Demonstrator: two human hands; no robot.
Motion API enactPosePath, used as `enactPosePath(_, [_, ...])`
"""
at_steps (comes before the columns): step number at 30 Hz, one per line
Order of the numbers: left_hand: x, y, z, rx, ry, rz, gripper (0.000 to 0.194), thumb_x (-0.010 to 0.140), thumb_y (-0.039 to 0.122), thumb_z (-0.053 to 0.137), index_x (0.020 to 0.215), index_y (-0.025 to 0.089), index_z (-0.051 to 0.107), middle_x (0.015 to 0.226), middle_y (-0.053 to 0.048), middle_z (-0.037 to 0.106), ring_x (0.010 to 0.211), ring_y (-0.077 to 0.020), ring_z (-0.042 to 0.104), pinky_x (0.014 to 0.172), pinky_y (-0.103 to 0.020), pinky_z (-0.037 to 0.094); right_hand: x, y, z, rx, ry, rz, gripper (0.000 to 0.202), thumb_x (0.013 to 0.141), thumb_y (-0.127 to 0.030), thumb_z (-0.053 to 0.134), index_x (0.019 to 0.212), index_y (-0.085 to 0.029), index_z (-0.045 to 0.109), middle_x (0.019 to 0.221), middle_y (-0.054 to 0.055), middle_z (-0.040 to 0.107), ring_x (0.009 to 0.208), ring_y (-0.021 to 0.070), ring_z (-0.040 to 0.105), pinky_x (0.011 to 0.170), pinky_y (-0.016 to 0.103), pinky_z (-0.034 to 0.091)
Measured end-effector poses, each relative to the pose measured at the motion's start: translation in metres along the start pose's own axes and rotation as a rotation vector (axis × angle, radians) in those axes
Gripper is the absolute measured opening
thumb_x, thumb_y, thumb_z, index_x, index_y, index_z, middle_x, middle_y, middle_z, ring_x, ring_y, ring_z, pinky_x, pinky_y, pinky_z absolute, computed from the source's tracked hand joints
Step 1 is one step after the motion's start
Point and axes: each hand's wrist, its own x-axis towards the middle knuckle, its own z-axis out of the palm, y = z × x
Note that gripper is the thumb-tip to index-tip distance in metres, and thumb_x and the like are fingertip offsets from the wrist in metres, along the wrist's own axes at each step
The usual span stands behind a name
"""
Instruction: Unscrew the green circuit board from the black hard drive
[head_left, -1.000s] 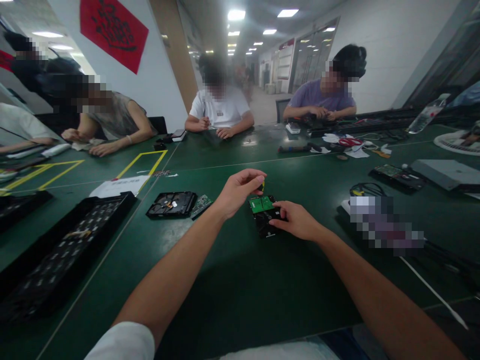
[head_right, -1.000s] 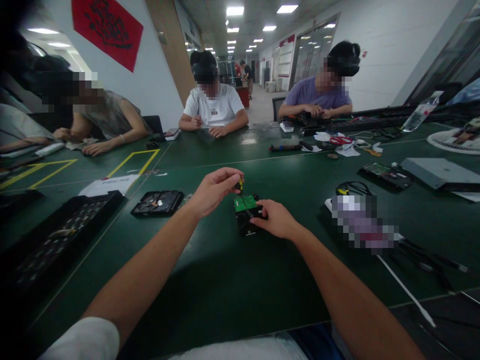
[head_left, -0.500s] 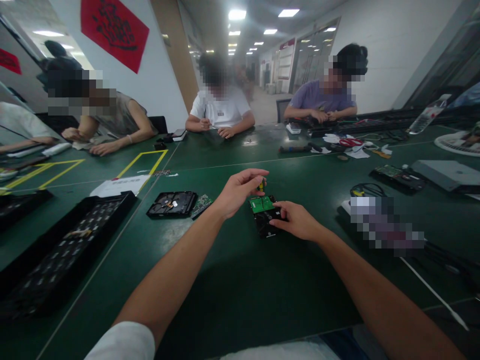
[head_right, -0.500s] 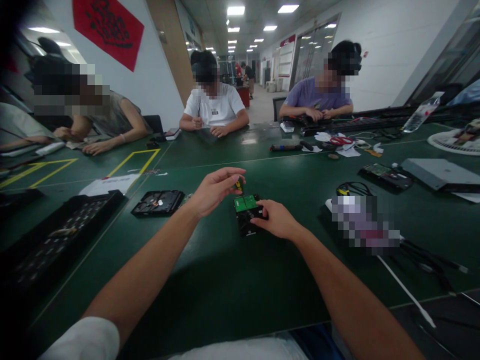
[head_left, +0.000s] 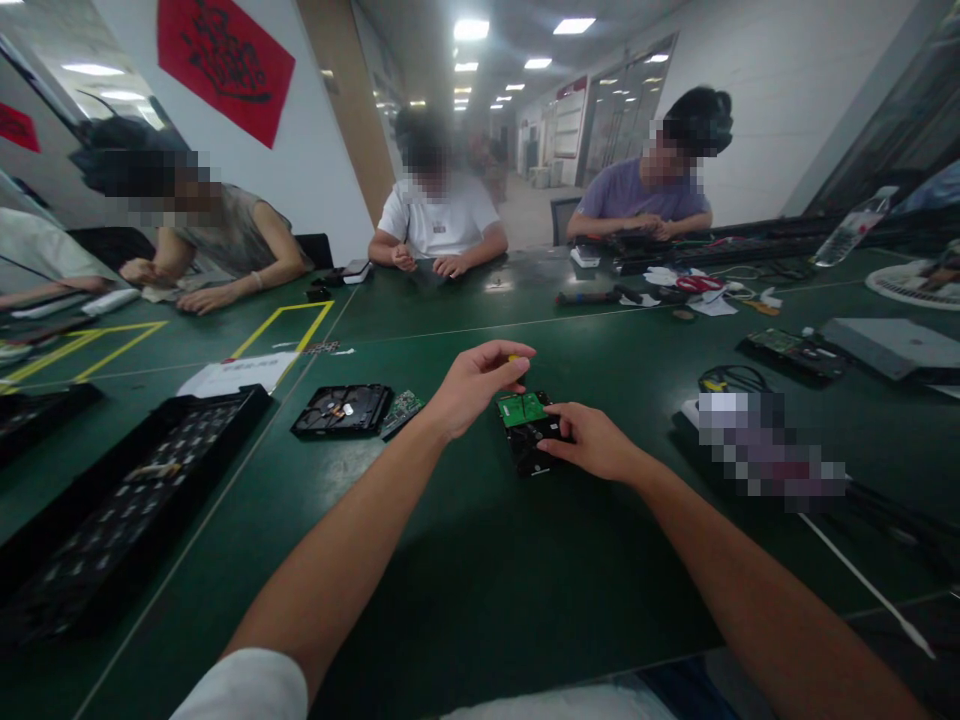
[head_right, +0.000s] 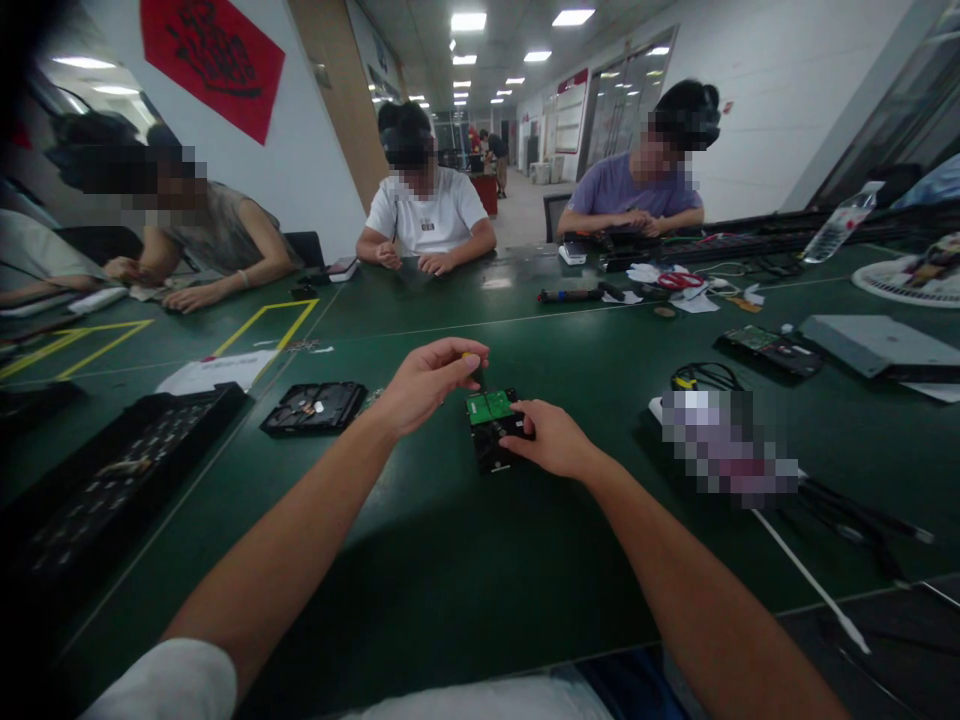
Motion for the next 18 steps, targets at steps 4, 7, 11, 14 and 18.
enactPosePath(4, [0.001,-0.0017,-0.0017,0.028,0.013,0.005,0.028,0.088,0.037,0.082,0.11,0.019,0.08,0.103,-0.006,0.073,0.088,-0.0154,0.065,0.076,-0.029,0.057,-0.0006,0.0014,0.0008,0.0,-0.001,-0.005,0.057,0.092,-0.046,0.076,0.139,-0.016,0.064,0.092,0.004,0.065,0.078,0.0186,0.059,0.072,0.032,0.042])
enactPosePath(7, [0.0018,-0.0023,-0.0023,0.033,0.019,0.005,0.027,0.088,0.037,0.082,0.109,0.019,0.08,0.102,-0.006,0.073,0.087,-0.0154,0.065,0.075,-0.029,0.057,-0.0008,0.0025,0.0014,0.0,0.009,-0.011,0.056,0.092,-0.047,0.076,0.139,-0.017,0.064,0.093,0.004,0.066,0.079,0.0187,0.059,0.073,0.032,0.043])
enactPosePath(11, [0.0021,-0.0028,-0.0034,0.031,0.022,0.016,0.028,0.089,0.037,0.081,0.11,0.019,0.081,0.103,-0.006,0.073,0.087,-0.0152,0.065,0.076,-0.029,0.057,-0.0007,0.0014,0.0004,0.0,0.009,-0.005,0.057,0.093,-0.047,0.075,0.139,-0.017,0.064,0.093,0.004,0.065,0.078,0.0189,0.059,0.073,0.033,0.043])
enactPosePath(14, [0.0015,-0.0014,-0.0034,0.034,0.019,0.015,0.026,0.089,0.036,0.08,0.109,0.019,0.081,0.103,-0.006,0.073,0.087,-0.015,0.064,0.076,-0.028,0.057,-0.0006,0.0004,-0.0005,0.007,0.004,-0.007,0.057,0.093,-0.048,0.075,0.139,-0.016,0.064,0.093,0.004,0.066,0.079,0.0191,0.059,0.074,0.033,0.043])
enactPosePath(18, [0.0001,0.0014,-0.0023,0.028,-0.002,0.003,0.025,0.09,0.037,0.08,0.108,0.019,0.08,0.102,-0.006,0.072,0.09,-0.0163,0.065,0.076,-0.028,0.058,-0.0005,0.0008,0.0002,0.013,0.006,-0.016,0.057,0.092,-0.046,0.075,0.139,-0.016,0.064,0.092,0.003,0.065,0.078,0.019,0.059,0.073,0.033,0.043])
